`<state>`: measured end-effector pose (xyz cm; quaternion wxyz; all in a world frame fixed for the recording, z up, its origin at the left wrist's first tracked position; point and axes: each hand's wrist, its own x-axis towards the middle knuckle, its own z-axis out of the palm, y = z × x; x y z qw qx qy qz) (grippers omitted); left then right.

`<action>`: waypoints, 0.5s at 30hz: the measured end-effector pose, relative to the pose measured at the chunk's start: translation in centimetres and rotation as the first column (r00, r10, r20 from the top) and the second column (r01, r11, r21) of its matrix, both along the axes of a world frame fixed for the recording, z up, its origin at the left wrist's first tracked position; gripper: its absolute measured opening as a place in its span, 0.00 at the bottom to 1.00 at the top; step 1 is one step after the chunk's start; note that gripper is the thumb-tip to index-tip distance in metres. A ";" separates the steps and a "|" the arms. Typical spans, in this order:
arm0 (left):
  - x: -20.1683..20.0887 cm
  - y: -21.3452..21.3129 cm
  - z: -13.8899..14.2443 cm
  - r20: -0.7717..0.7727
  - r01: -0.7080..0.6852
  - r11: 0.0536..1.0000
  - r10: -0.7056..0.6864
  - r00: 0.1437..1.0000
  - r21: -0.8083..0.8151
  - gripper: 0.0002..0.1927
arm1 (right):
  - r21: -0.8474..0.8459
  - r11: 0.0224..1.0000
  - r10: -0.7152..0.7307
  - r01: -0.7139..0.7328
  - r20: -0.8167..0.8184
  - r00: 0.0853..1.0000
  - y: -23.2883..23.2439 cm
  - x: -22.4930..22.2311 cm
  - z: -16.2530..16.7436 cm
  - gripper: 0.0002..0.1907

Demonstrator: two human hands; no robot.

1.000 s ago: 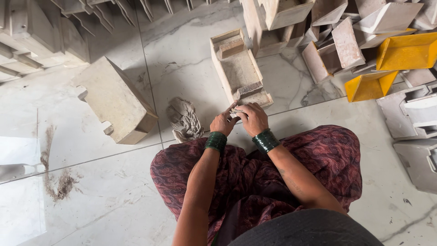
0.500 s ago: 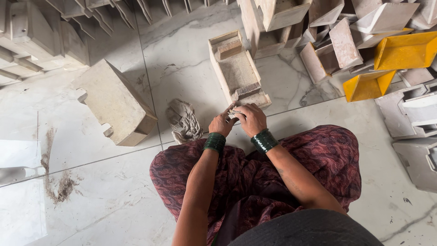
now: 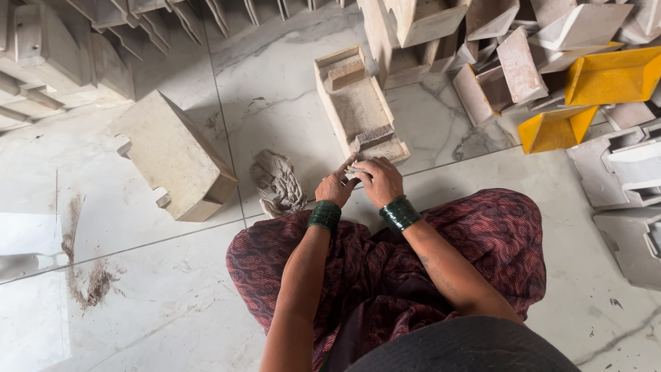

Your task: The person sits on the floor and presses a clay-like paste into a slotted wooden mold, compacting it by hand. They scrape off the excess material, smooth the surface, and repeatedly lift and reposition the mold while working the material into the slots.

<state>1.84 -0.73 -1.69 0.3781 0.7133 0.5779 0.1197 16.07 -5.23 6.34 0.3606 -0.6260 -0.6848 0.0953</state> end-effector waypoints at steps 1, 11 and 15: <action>0.0 -0.1 0.0 -0.002 -0.003 0.999 0.003 1.000 0.034 0.37 | -0.025 1.000 -0.014 0.014 -0.009 1.000 -0.1 0.1 0.0 0.06; 0.3 -0.2 0.1 -0.017 0.007 1.000 -0.007 1.000 0.025 0.37 | -0.029 0.999 -0.031 0.031 0.014 0.999 -0.2 0.3 -0.2 0.07; 0.3 -0.1 0.2 -0.036 0.003 0.999 -0.002 0.999 0.039 0.36 | -0.057 0.998 -0.023 0.024 0.016 1.000 -0.1 0.2 0.0 0.08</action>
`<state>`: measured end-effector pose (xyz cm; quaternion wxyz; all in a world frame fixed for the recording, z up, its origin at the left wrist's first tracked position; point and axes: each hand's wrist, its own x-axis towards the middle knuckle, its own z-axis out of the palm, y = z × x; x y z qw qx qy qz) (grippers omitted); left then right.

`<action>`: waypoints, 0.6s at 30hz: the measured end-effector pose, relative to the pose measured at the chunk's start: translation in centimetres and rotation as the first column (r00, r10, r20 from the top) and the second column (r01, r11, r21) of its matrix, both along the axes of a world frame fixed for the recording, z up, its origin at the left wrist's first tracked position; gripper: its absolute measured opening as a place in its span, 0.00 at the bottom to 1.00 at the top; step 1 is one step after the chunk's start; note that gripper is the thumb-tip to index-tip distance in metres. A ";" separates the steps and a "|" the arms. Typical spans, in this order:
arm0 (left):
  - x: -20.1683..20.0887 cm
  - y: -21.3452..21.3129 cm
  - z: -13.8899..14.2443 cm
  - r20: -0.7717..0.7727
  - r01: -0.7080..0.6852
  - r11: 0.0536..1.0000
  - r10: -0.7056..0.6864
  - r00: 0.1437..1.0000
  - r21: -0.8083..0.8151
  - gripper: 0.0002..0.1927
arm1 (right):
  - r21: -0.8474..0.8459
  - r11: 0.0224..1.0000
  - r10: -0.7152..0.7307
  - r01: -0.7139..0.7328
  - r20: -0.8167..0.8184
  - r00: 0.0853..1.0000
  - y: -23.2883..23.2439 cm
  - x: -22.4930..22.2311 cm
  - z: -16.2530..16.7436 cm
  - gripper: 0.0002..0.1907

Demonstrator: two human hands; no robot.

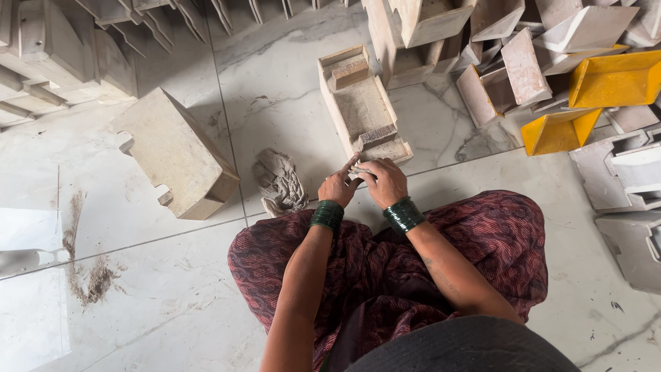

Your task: The person sits on the floor and presses a clay-like paste into a slotted wooden mold, compacting it by hand. They scrape off the excess material, smooth the surface, and repeatedly lift and reposition the mold while working the material into the slots.

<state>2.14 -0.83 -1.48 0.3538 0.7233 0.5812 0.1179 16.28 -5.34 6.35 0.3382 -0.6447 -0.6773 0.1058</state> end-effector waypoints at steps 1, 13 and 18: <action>0.1 -0.1 0.0 -0.001 0.004 1.000 -0.004 1.000 0.014 0.37 | -0.027 0.999 -0.018 0.018 -0.012 1.000 -0.2 0.2 0.1 0.08; -0.1 0.0 0.5 0.008 -0.004 0.999 0.005 1.000 -0.046 0.37 | -0.003 1.000 0.006 -0.006 0.018 1.000 0.2 -0.1 0.2 0.07; 0.0 -0.4 0.4 0.017 0.013 0.998 -0.014 1.000 0.059 0.38 | -0.044 0.999 -0.010 0.010 0.001 1.000 -0.5 0.3 0.5 0.09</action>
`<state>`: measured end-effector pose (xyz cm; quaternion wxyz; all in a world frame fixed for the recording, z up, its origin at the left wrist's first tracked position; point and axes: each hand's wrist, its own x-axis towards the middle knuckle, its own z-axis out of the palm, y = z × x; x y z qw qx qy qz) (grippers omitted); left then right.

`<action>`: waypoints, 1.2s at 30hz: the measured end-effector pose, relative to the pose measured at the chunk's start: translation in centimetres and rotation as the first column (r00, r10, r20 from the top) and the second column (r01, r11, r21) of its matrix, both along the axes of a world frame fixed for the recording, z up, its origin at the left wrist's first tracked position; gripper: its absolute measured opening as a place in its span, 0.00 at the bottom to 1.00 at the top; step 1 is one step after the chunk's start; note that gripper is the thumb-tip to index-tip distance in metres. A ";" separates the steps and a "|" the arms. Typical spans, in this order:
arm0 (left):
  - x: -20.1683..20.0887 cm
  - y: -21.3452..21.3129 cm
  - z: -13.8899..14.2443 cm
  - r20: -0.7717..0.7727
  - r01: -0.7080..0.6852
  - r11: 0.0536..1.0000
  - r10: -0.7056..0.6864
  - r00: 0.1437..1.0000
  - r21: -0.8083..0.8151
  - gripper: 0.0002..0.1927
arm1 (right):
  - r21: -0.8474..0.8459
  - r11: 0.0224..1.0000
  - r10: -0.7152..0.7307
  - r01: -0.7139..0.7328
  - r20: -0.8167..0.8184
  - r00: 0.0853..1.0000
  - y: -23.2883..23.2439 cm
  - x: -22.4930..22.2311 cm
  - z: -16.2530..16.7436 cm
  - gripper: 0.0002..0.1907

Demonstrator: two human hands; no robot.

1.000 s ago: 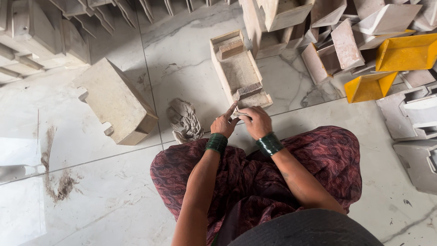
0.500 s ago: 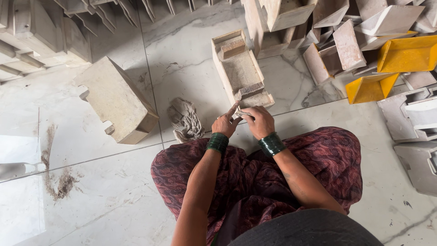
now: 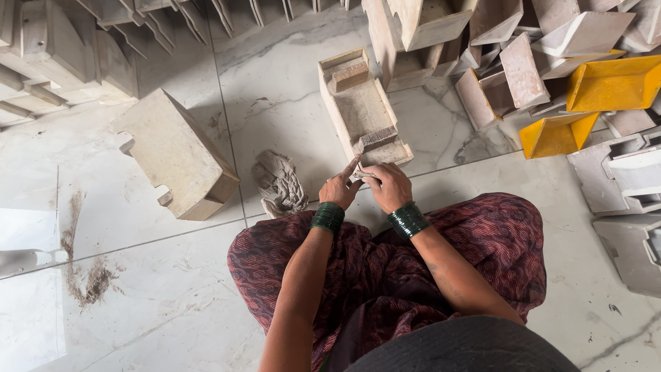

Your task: The person sits on the floor and presses a clay-like paste into a slotted wooden mold, compacting it by hand. They scrape off the excess material, smooth the surface, and repeatedly lift and reposition the mold while working the material into the slots.

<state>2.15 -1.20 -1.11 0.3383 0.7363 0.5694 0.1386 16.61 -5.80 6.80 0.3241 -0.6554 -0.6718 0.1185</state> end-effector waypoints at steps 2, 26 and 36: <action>0.0 0.0 -0.1 0.006 0.009 1.000 -0.009 1.000 -0.013 0.38 | 0.007 1.000 -0.009 0.009 0.005 1.000 -0.2 0.1 0.0 0.08; -0.3 1.2 -0.8 -0.019 -0.038 0.999 0.038 0.999 -0.023 0.37 | 0.005 0.999 -0.040 0.040 -0.049 0.998 1.3 -0.2 -0.1 0.08; -0.3 1.3 -1.2 -0.023 -0.069 0.998 0.069 0.997 -0.011 0.37 | 0.037 0.999 0.033 -0.032 -0.003 0.999 2.1 -0.3 0.3 0.07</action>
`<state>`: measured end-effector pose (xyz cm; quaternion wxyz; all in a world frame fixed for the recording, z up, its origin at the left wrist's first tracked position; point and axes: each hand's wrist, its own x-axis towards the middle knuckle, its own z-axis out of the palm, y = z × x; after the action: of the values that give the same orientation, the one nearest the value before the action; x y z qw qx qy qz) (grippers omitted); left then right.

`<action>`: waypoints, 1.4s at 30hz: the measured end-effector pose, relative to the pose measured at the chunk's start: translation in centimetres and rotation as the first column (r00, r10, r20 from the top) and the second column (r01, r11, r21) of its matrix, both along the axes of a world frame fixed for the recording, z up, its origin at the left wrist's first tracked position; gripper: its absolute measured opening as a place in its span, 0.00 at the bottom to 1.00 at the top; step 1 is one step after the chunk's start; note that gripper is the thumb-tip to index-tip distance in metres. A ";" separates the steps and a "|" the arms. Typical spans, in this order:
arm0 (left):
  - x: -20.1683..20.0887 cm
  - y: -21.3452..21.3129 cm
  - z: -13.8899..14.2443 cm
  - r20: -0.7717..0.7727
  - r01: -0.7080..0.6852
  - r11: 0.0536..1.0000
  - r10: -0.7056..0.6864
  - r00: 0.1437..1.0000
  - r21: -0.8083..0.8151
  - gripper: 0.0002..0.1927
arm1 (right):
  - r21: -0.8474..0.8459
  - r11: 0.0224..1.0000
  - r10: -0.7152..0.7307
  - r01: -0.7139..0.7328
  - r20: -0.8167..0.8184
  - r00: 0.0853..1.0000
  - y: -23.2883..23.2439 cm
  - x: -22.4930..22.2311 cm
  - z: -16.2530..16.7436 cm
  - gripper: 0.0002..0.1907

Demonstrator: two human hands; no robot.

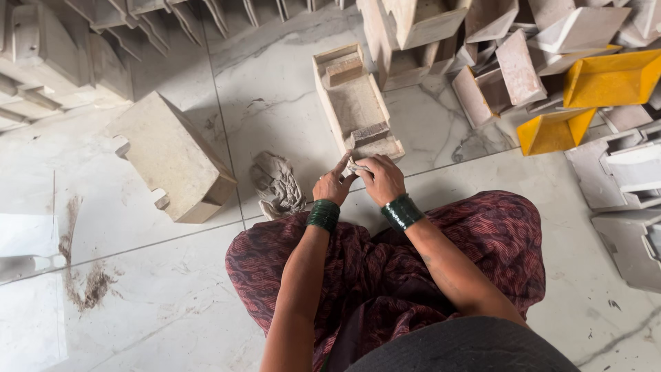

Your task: The person sits on the floor and presses a clay-like paste into a slotted wooden mold, compacting it by hand. They scrape off the excess material, smooth the surface, and repeatedly lift and reposition the mold while working the material into the slots.

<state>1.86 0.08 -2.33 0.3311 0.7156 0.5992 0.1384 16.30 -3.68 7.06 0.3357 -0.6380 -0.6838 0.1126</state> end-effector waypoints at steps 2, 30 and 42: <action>0.0 0.0 -0.1 -0.005 0.002 1.000 -0.002 1.000 0.028 0.37 | -0.001 1.000 -0.018 0.018 0.000 1.000 0.1 -0.4 0.0 0.08; 0.4 -0.5 -0.1 -0.028 0.006 0.999 -0.007 1.000 -0.037 0.34 | 0.060 0.998 -0.026 0.025 0.016 1.000 -0.7 0.1 -1.4 0.08; 0.8 -0.6 -1.2 -0.017 0.015 1.000 -0.016 1.000 -0.016 0.33 | 0.080 0.997 -0.016 0.014 0.034 0.999 -0.5 0.1 -1.0 0.08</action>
<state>2.62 -0.52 -3.57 0.3325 0.7188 0.5976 0.1249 16.36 -4.20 6.03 0.3500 -0.6310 -0.6887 0.0716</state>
